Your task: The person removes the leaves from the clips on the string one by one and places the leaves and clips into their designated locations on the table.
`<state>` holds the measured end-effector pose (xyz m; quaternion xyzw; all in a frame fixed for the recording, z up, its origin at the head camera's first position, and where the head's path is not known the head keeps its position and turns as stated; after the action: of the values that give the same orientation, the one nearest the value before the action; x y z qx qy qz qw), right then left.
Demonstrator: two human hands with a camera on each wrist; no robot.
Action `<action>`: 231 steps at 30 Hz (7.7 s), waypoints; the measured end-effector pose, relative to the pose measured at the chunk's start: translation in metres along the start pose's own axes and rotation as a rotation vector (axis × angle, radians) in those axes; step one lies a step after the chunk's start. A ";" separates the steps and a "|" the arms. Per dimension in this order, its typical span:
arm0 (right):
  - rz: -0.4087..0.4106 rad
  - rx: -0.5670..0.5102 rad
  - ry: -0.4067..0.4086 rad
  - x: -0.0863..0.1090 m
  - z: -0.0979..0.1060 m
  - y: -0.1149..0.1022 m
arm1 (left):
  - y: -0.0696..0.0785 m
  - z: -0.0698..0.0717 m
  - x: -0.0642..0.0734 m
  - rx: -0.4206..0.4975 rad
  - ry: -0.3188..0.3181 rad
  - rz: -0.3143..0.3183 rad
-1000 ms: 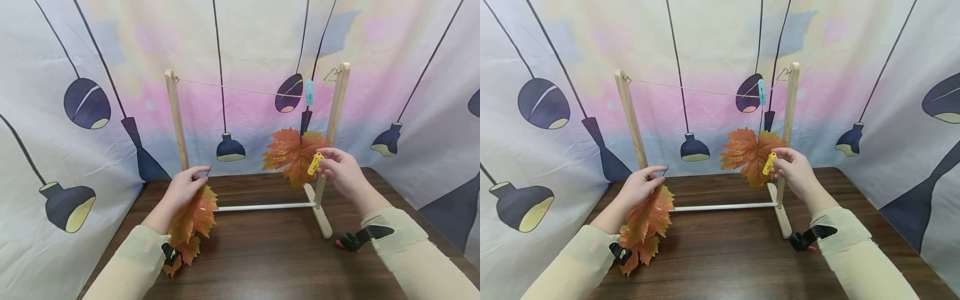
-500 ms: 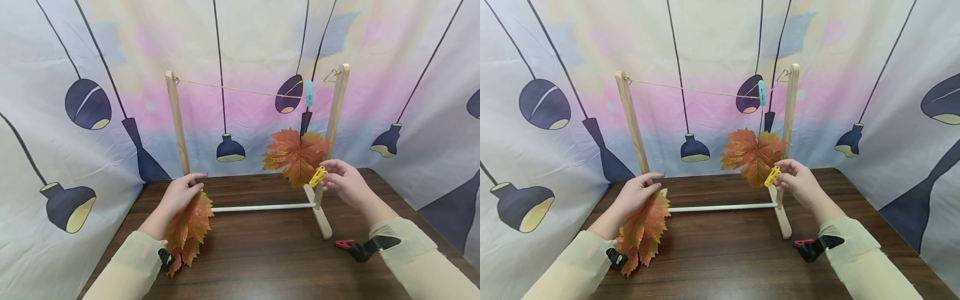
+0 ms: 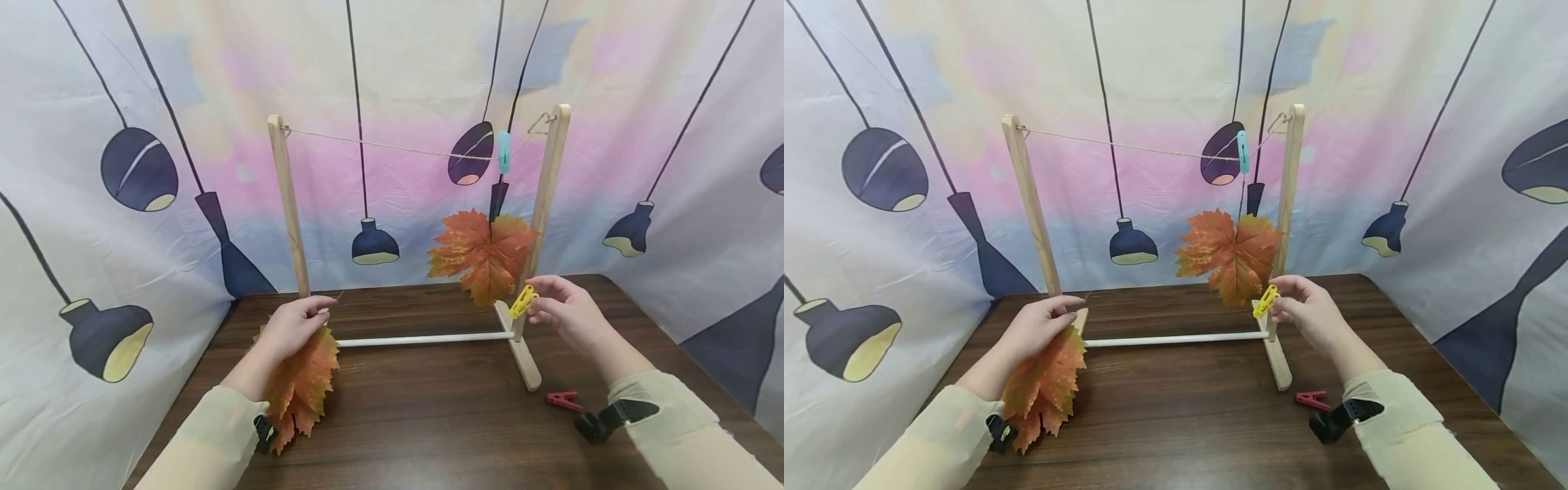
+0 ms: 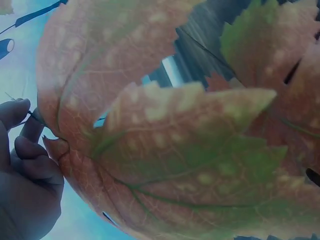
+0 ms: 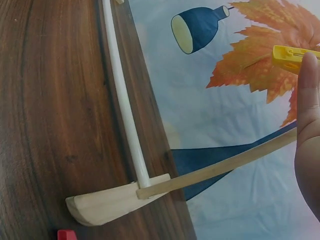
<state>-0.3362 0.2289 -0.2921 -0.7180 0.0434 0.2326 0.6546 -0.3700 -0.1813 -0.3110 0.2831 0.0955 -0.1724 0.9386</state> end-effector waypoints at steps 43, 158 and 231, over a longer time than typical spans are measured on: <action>-0.229 0.377 0.022 0.056 0.025 0.062 | -0.016 -0.045 0.019 -0.130 -0.137 -0.072; -0.366 0.726 0.007 0.154 0.075 0.126 | -0.067 -0.101 0.026 0.069 -0.201 0.104; -0.352 0.776 0.091 0.077 0.094 0.045 | 0.005 -0.032 -0.029 0.207 -0.074 0.038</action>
<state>-0.3103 0.3314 -0.3673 -0.4248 0.0336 0.0519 0.9032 -0.3973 -0.1522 -0.3268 0.3736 0.0370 -0.1739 0.9104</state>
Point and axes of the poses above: each hand's wrist, its own x-axis away from the middle knuckle, its own z-axis out of the back of the hand, y = z × x, the point moved 10 cm from there along -x, towards the middle knuckle, and after that the axes turned 1 degree about -x, right-handed, at the moved point
